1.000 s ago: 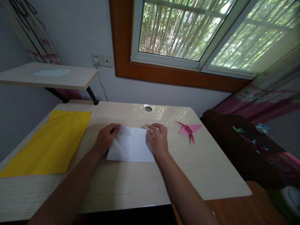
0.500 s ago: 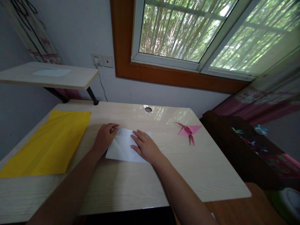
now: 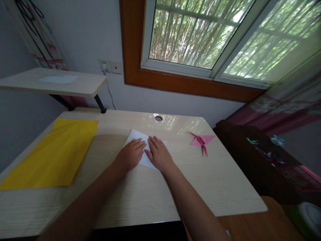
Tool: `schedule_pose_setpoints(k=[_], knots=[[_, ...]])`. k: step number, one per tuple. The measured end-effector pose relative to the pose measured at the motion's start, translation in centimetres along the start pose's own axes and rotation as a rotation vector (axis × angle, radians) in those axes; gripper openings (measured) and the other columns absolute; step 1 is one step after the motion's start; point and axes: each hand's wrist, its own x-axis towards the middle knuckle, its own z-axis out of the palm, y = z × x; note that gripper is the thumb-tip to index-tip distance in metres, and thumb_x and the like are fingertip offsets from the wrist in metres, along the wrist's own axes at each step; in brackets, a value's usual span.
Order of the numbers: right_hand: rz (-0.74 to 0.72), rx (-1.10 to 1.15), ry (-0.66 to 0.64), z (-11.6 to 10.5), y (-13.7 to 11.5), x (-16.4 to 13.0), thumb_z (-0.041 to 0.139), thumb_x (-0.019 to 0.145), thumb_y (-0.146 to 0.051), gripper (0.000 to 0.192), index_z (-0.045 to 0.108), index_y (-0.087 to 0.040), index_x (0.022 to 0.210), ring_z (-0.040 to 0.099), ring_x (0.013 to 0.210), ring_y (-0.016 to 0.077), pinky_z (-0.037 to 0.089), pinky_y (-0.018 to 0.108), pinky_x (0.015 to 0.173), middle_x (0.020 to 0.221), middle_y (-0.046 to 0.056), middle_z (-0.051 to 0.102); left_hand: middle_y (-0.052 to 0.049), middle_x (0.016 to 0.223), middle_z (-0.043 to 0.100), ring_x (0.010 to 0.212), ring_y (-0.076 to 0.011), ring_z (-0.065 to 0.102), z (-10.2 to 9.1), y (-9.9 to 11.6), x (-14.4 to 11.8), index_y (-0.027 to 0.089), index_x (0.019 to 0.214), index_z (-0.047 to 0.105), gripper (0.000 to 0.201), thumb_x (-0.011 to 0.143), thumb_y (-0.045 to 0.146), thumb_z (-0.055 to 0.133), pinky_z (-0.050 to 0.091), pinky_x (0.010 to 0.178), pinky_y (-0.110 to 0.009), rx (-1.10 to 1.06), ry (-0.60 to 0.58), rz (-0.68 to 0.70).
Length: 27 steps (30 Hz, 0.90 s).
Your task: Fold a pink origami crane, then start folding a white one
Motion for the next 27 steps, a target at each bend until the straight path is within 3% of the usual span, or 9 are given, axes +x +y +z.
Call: schedule_pose_setpoints(k=[4,12,20,27], knots=[[-0.020,0.015,-0.023,0.0,0.2,0.0,0.051,0.099,-0.035,0.055,0.047,-0.010,0.149,0.036,0.148,0.0310,0.034,0.051,0.121,0.155,0.016,0.046,-0.011,0.156,0.046,0.147,-0.0264,0.039,1.4,0.9,-0.1,0.015,0.145,0.050,0.048,0.103,0.034,0.038,0.032,0.121,-0.048,0.079,-0.111,-0.082],[-0.042,0.035,-0.071,-0.6,-0.2,-0.2,0.050,0.100,-0.036,0.056,0.045,-0.012,0.150,0.036,0.149,0.0288,0.032,0.051,0.122,0.157,0.015,0.043,-0.010,0.162,0.036,0.151,-0.0269,0.031,0.3,-0.3,-0.3,0.020,0.151,0.044,0.052,0.103,0.039,0.038,0.023,0.124,-0.051,0.140,-0.171,-0.193],[0.121,0.026,0.013,-0.2,2.2,-0.5,0.049,0.101,-0.035,0.050,0.050,-0.018,0.147,0.038,0.147,0.0337,0.033,0.057,0.118,0.155,0.012,0.047,-0.013,0.159,0.040,0.150,-0.0331,0.032,0.3,-0.9,-0.5,0.025,0.149,0.045,0.051,0.100,0.040,0.046,0.020,0.120,-0.063,0.090,-0.077,-0.272],[0.242,0.010,0.116,0.2,4.7,-1.0,0.049,0.099,-0.031,0.046,0.055,-0.015,0.142,0.038,0.146,0.0346,0.033,0.057,0.118,0.152,0.015,0.050,-0.015,0.156,0.045,0.146,-0.0380,0.036,0.1,-2.5,-0.8,0.024,0.144,0.051,0.048,0.099,0.038,0.045,0.018,0.116,-0.071,0.123,-0.001,-0.428]])
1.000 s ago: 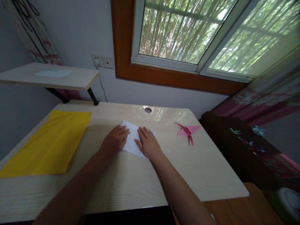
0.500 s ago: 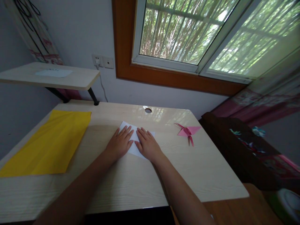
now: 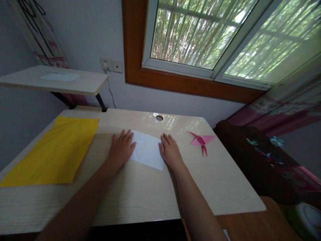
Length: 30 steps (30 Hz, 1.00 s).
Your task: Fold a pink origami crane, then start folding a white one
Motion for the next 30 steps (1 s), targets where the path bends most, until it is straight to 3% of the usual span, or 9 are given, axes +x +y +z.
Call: schedule_pose_setpoints(k=[9,20,25,30], knots=[[0.060,0.137,0.098,-0.2,1.0,0.9,0.051,0.092,-0.024,0.039,0.066,-0.017,0.128,0.056,0.124,0.0286,0.043,0.047,0.111,0.130,0.013,0.064,-0.016,0.148,0.055,0.142,-0.0388,0.042,-0.1,-1.8,0.3,0.023,0.141,0.052,0.047,0.095,0.028,0.049,0.028,0.113,-0.068,0.017,0.122,-0.096],[0.139,0.295,0.176,-0.5,1.1,1.4,0.050,0.092,-0.026,0.034,0.070,-0.018,0.118,0.060,0.109,0.0282,0.046,0.044,0.100,0.113,0.012,0.069,-0.015,0.146,0.055,0.146,-0.0336,0.039,-0.7,-2.4,1.2,0.020,0.138,0.054,0.051,0.088,0.015,0.048,0.032,0.117,-0.058,-0.159,0.252,-0.088],[0.139,0.277,0.181,-0.7,0.9,1.3,0.050,0.092,-0.026,0.031,0.072,-0.018,0.112,0.060,0.106,0.0283,0.046,0.044,0.098,0.108,0.011,0.070,-0.010,0.135,0.063,0.143,-0.0291,0.043,-1.8,-1.8,1.5,0.021,0.121,0.065,0.038,0.089,0.012,0.047,0.028,0.121,-0.058,-0.210,0.292,0.014],[0.114,0.243,0.161,-0.9,0.6,1.3,0.050,0.089,-0.022,0.032,0.073,-0.018,0.110,0.060,0.101,0.0278,0.046,0.043,0.097,0.103,0.011,0.071,-0.007,0.124,0.070,0.138,-0.0254,0.049,-2.8,-0.6,1.0,0.021,0.115,0.068,0.034,0.091,0.009,0.046,0.024,0.123,-0.059,-0.248,0.298,0.220]])
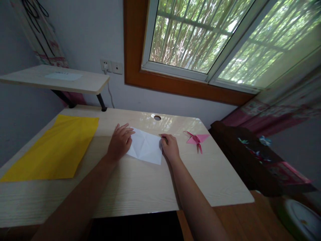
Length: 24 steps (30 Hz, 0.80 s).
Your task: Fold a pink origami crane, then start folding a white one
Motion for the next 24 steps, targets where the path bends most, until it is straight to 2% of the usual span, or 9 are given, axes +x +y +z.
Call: schedule_pose_setpoints(k=[4,6,13,19,24], knots=[[-0.006,-0.014,-0.008,-0.1,-0.2,0.0,0.050,0.088,-0.020,0.031,0.073,-0.019,0.110,0.060,0.101,0.0271,0.046,0.043,0.097,0.103,0.010,0.071,-0.007,0.135,0.065,0.143,-0.0243,0.044,0.5,1.5,-0.4,0.022,0.125,0.066,0.040,0.093,0.010,0.046,0.028,0.123,-0.055,-0.108,-0.217,0.221],[-0.002,-0.017,-0.003,-0.1,-0.2,-0.1,0.051,0.088,-0.020,0.031,0.073,-0.019,0.109,0.059,0.101,0.0273,0.046,0.043,0.096,0.103,0.010,0.070,-0.007,0.139,0.064,0.145,-0.0244,0.042,1.0,2.0,-0.6,0.023,0.130,0.064,0.039,0.096,0.014,0.045,0.029,0.123,-0.054,-0.132,-0.290,0.271],[-0.016,-0.025,-0.004,-0.2,-0.4,-0.2,0.055,0.088,-0.021,0.027,0.073,-0.020,0.108,0.059,0.103,0.0280,0.046,0.043,0.098,0.104,0.010,0.070,-0.011,0.152,0.052,0.148,-0.0269,0.038,2.2,1.9,-1.4,0.023,0.142,0.054,0.044,0.100,0.034,0.048,0.029,0.121,-0.056,-0.065,-0.451,0.155],[-0.022,-0.025,-0.022,-0.2,-0.5,-0.1,0.051,0.091,-0.019,0.029,0.074,-0.021,0.108,0.060,0.104,0.0261,0.046,0.043,0.099,0.105,0.009,0.070,-0.010,0.154,0.050,0.147,-0.0271,0.039,2.1,1.4,-1.5,0.023,0.141,0.055,0.043,0.101,0.035,0.046,0.027,0.121,-0.055,0.008,-0.476,0.121],[-0.099,-0.023,-0.028,0.0,-0.1,-0.3,0.051,0.088,-0.010,0.040,0.074,-0.024,0.119,0.057,0.114,0.0244,0.046,0.043,0.105,0.128,0.010,0.062,-0.009,0.155,0.048,0.147,-0.0276,0.038,2.4,1.0,-1.6,0.022,0.141,0.055,0.043,0.102,0.031,0.041,0.025,0.121,-0.056,0.058,-0.477,0.091]])
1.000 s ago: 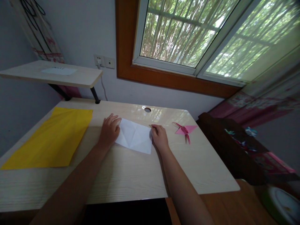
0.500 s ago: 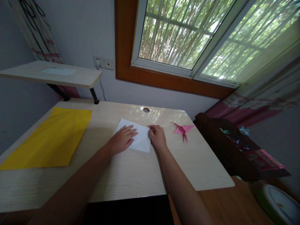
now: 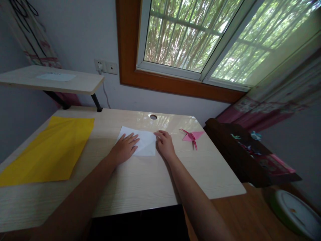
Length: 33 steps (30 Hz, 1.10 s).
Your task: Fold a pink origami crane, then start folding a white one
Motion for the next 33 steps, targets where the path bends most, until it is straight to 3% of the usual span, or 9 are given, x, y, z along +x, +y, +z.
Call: schedule_pose_setpoints(k=[7,10,14,17,20,24,28,33], knots=[[-0.284,0.050,-0.147,-0.8,0.5,-1.0,0.058,0.085,-0.006,0.045,0.074,-0.031,0.118,0.048,0.132,0.0283,0.041,0.051,0.112,0.145,0.009,0.052,-0.008,0.159,0.042,0.150,-0.0242,0.033,-0.2,0.1,0.1,0.019,0.148,0.047,0.048,0.102,0.022,0.033,0.024,0.122,-0.050,0.000,-0.055,-0.044],[-0.318,0.052,-0.158,-1.1,0.3,-1.1,0.064,0.082,-0.005,0.044,0.076,-0.032,0.114,0.039,0.141,0.0318,0.036,0.056,0.115,0.157,0.006,0.039,-0.008,0.161,0.039,0.152,-0.0245,0.029,-0.1,0.2,0.1,0.018,0.149,0.045,0.050,0.102,0.023,0.032,0.022,0.123,-0.050,-0.005,-0.101,-0.068],[-0.356,0.063,-0.174,-1.5,0.1,-1.1,0.069,0.080,-0.006,0.036,0.079,-0.032,0.103,0.033,0.145,0.0337,0.031,0.059,0.117,0.159,0.004,0.036,-0.009,0.163,0.033,0.153,-0.0273,0.026,-0.1,0.5,-0.2,0.019,0.152,0.041,0.051,0.103,0.028,0.033,0.022,0.122,-0.050,0.007,-0.155,-0.055],[-0.397,0.088,-0.184,-1.8,-0.1,-1.1,0.075,0.082,-0.014,0.021,0.079,-0.030,0.095,0.034,0.144,0.0330,0.031,0.059,0.117,0.152,0.005,0.047,-0.009,0.162,0.036,0.150,-0.0282,0.032,-0.8,0.8,-0.7,0.021,0.151,0.043,0.050,0.102,0.033,0.040,0.026,0.120,-0.048,0.037,-0.164,0.021],[-0.432,0.129,-0.203,-2.1,-0.4,-1.0,0.077,0.085,-0.027,0.008,0.077,-0.027,0.092,0.041,0.138,0.0307,0.034,0.055,0.116,0.130,0.008,0.064,-0.008,0.157,0.045,0.141,-0.0291,0.045,-1.6,1.0,-1.0,0.022,0.146,0.050,0.049,0.099,0.038,0.048,0.035,0.113,-0.047,0.040,-0.141,0.077],[-0.433,0.162,-0.251,-1.9,-0.8,0.0,0.079,0.083,-0.035,0.016,0.074,-0.024,0.094,0.049,0.129,0.0293,0.038,0.051,0.113,0.105,0.007,0.071,-0.009,0.151,0.053,0.128,-0.0295,0.052,-1.7,0.8,-1.0,0.020,0.141,0.056,0.047,0.097,0.037,0.053,0.041,0.108,-0.048,-0.002,-0.059,0.122],[-0.385,0.127,-0.255,-1.0,-1.1,1.7,0.084,0.075,-0.043,0.028,0.068,-0.020,0.079,0.050,0.121,0.0314,0.041,0.047,0.106,0.092,0.008,0.069,-0.011,0.148,0.055,0.127,-0.0294,0.052,-1.2,0.2,-0.9,0.018,0.141,0.055,0.047,0.096,0.032,0.055,0.043,0.108,-0.049,-0.079,-0.009,0.162],[-0.373,0.075,-0.352,0.5,-1.4,2.8,0.082,0.074,-0.051,0.036,0.068,-0.019,0.079,0.055,0.102,0.0256,0.044,0.039,0.094,0.091,0.008,0.065,-0.012,0.139,0.061,0.127,-0.0258,0.053,-1.1,-0.6,-1.2,0.017,0.140,0.054,0.045,0.095,0.023,0.057,0.044,0.110,-0.047,-0.226,0.051,0.157]])
